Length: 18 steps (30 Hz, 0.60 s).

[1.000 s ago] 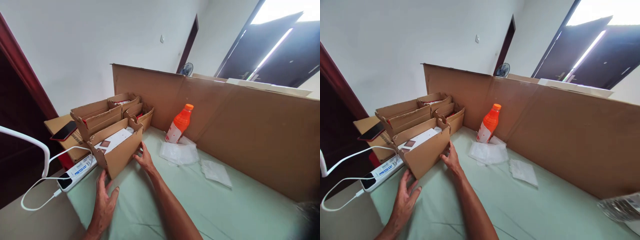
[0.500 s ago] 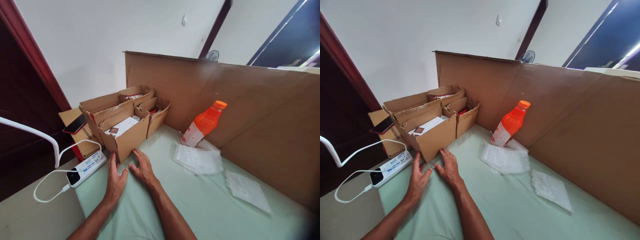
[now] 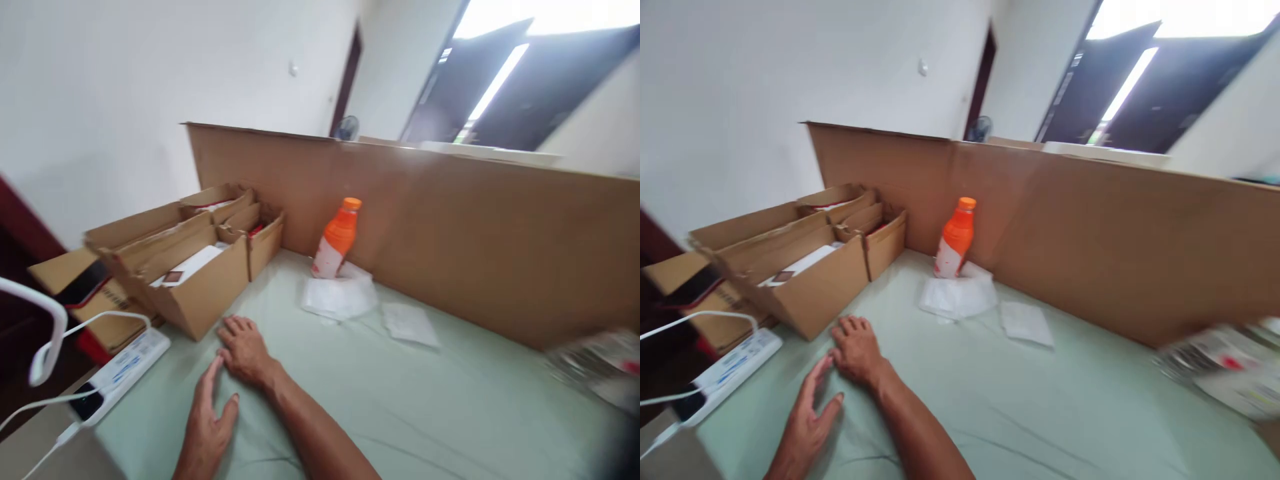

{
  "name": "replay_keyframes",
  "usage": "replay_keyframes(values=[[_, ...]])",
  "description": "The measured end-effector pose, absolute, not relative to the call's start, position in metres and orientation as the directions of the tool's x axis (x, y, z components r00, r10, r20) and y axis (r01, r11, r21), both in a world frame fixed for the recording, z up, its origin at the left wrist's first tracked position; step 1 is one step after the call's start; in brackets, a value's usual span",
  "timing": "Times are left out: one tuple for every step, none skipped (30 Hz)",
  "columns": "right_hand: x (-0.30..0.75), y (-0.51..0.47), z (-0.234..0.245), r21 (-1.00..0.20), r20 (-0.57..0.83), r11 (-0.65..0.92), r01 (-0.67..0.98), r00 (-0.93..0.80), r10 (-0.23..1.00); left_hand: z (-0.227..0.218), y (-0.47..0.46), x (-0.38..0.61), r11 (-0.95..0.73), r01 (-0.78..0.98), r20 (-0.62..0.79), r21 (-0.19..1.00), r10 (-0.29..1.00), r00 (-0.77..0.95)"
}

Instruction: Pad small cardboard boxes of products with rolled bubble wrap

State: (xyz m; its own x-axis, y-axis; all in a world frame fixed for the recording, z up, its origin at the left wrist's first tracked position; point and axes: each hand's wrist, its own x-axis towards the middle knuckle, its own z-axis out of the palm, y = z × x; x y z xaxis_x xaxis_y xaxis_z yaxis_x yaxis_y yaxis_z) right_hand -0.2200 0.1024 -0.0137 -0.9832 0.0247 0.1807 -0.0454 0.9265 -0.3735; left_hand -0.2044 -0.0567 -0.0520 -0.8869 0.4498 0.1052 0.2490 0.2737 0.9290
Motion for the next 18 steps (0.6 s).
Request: replay_keyframes(values=[[-0.206, 0.101, -0.014, -0.346, 0.191, 0.936, -0.063, -0.982, 0.005, -0.051, -0.059, -0.204, 0.296, 0.231, 0.078, 0.927, 0.452, -0.889], [-0.19, 0.101, -0.015, -0.317, 0.202, 0.945, -0.084, -0.979, -0.02, -0.05, -0.06, -0.205, 0.322, 0.225, 0.056, 0.92, 0.46, -0.886], [-0.17, 0.104, -0.015, -0.291, 0.21, 0.952, -0.098, -0.977, -0.037, -0.047, -0.061, -0.206, 0.351, 0.235, 0.043, 0.906, 0.478, -0.877], [-0.146, 0.11, -0.015, -0.273, 0.213, 0.958, -0.092, -0.977, -0.033, -0.045, -0.061, -0.209, 0.376, 0.264, 0.041, 0.888, 0.506, -0.861], [-0.119, 0.117, -0.014, -0.269, 0.208, 0.962, -0.054, -0.978, 0.003, -0.043, -0.059, -0.211, 0.391, 0.31, 0.052, 0.867, 0.548, -0.835], [-0.088, 0.125, -0.013, -0.278, 0.193, 0.96, 0.019, -0.978, 0.075, -0.041, -0.056, -0.212, 0.392, 0.366, 0.068, 0.844, 0.599, -0.798], [-0.056, 0.134, -0.012, -0.292, 0.172, 0.949, 0.119, -0.97, 0.175, -0.039, -0.05, -0.214, 0.384, 0.421, 0.085, 0.822, 0.648, -0.757], [-0.022, 0.143, -0.011, -0.304, 0.146, 0.923, 0.238, -0.945, 0.292, -0.038, -0.043, -0.215, 0.365, 0.472, 0.106, 0.802, 0.691, -0.715], [0.012, 0.151, -0.009, -0.31, 0.121, 0.878, 0.365, -0.9, 0.418, -0.037, -0.033, -0.216, 0.338, 0.519, 0.128, 0.785, 0.731, -0.67], [0.044, 0.157, -0.008, -0.311, 0.1, 0.816, 0.488, -0.837, 0.538, -0.036, -0.02, -0.218, 0.307, 0.561, 0.15, 0.769, 0.766, -0.625], [0.074, 0.159, -0.006, -0.308, 0.084, 0.743, 0.594, -0.761, 0.643, -0.035, -0.005, -0.221, 0.28, 0.598, 0.17, 0.751, 0.793, -0.585], [0.1, 0.159, -0.005, -0.308, 0.077, 0.668, 0.678, -0.682, 0.728, -0.034, 0.013, -0.225, 0.26, 0.634, 0.188, 0.728, 0.814, -0.55], [0.122, 0.155, -0.005, -0.314, 0.076, 0.601, 0.735, -0.611, 0.788, -0.033, 0.034, -0.229, 0.244, 0.668, 0.203, 0.703, 0.831, -0.518], [0.139, 0.149, -0.005, -0.326, 0.082, 0.551, 0.768, -0.558, 0.826, -0.032, 0.058, -0.233, 0.241, 0.698, 0.215, 0.675, 0.84, -0.498], [0.151, 0.142, -0.006, -0.344, 0.094, 0.522, 0.78, -0.525, 0.846, -0.031, 0.085, -0.234, 0.249, 0.73, 0.219, 0.637, 0.849, -0.48], [0.158, 0.136, -0.007, -0.364, 0.111, 0.512, 0.778, -0.509, 0.853, -0.03, 0.113, -0.234, 0.251, 0.747, 0.214, 0.615, 0.859, -0.465], [0.162, 0.131, -0.008, -0.384, 0.13, 0.51, 0.77, -0.502, 0.855, -0.029, 0.141, -0.23, 0.263, 0.769, 0.191, 0.583, 0.876, -0.444], [0.163, 0.129, -0.009, -0.401, 0.148, 0.513, 0.759, -0.499, 0.854, -0.029, 0.167, -0.222, 0.269, 0.788, 0.166, 0.554, 0.892, -0.421]])
